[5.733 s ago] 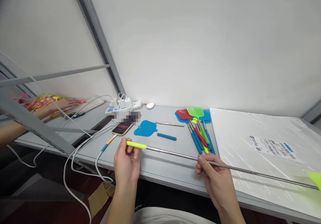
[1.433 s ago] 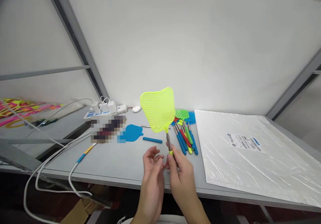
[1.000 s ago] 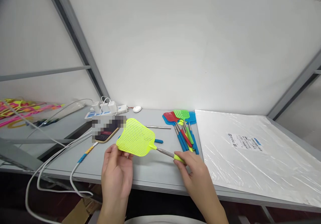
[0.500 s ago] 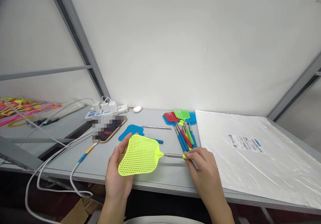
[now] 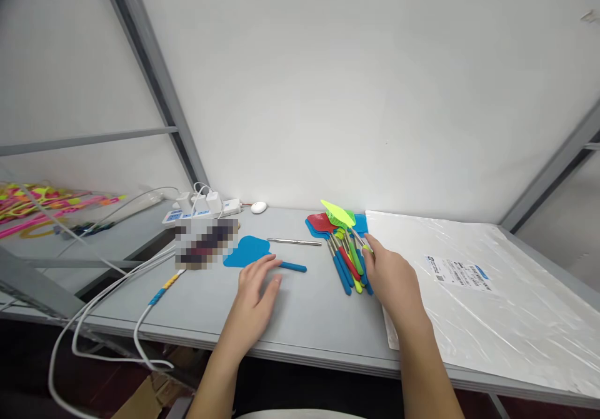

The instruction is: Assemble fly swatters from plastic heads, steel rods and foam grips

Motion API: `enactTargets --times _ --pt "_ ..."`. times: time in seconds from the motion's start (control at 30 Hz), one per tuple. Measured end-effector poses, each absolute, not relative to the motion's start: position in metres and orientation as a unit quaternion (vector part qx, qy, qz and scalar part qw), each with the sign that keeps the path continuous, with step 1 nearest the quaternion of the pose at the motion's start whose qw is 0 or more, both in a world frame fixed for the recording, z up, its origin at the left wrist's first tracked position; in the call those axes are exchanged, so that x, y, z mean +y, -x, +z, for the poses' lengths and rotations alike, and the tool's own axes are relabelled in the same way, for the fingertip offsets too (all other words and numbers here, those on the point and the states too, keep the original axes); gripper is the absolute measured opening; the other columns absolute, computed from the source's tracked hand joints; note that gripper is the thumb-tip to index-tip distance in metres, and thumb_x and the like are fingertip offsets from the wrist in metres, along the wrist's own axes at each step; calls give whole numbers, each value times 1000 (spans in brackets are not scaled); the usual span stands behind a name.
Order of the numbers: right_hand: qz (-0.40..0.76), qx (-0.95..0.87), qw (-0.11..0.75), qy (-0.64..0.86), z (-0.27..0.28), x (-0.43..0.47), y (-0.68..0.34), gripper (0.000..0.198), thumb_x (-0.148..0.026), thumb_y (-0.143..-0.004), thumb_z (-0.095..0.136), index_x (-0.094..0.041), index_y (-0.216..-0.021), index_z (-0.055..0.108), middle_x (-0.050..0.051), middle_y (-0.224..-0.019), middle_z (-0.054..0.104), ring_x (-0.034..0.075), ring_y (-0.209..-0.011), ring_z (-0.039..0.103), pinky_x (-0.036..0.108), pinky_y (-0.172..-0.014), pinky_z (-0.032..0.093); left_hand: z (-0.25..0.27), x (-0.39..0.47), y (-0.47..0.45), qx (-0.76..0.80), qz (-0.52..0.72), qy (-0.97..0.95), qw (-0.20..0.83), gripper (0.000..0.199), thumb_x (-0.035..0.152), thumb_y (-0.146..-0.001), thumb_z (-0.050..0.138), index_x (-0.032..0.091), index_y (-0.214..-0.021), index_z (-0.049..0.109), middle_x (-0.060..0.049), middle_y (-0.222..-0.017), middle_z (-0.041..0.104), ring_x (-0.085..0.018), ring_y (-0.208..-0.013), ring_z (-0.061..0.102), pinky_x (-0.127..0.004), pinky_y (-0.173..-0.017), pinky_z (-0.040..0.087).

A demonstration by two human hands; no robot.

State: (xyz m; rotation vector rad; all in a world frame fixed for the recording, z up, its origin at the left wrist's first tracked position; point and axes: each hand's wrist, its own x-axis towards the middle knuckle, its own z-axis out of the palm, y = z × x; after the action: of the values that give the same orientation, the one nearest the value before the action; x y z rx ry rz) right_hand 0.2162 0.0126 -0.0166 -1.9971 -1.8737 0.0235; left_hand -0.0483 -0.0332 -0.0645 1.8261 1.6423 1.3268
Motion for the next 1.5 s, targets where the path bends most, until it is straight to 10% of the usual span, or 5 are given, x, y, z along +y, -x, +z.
enactTargets --times 0.2,1.0,1.27,1.5 --pt "-4 -688 124 715 -7 47 -189 41 -26 -97 32 -20 -127 60 12 -93 71 26 -82 66 30 -61 39 -70 -26 39 620 314 -715 72 40 40 -96 43 28 -131 56 -8 -154 36 -34 -144 20 -60 -107 26" --pt "-29 -722 113 682 -20 60 -173 26 -28 -97 42 -16 -96 65 11 -93 59 21 -79 60 27 -61 38 -67 -32 37 615 268 -740 60 38 40 -96 39 31 -129 56 -7 -146 49 -33 -136 35 -58 -107 24" --pt "-101 -813 210 534 -1 72 -101 41 -29 -102 30 -25 -141 41 10 -122 51 19 -102 55 27 -78 43 -66 -33 35 620 257 -740 38 34 39 -97 40 31 -126 56 -3 -140 53 -29 -129 40 -54 -106 26" --pt "-98 -853 146 492 -40 100 -73 20 -27 -92 57 -12 -101 67 16 -111 61 29 -112 52 40 -90 45 -63 -36 35 609 293 -735 47 25 36 -97 43 31 -113 61 -3 -117 66 -28 -115 47 -57 -106 21"
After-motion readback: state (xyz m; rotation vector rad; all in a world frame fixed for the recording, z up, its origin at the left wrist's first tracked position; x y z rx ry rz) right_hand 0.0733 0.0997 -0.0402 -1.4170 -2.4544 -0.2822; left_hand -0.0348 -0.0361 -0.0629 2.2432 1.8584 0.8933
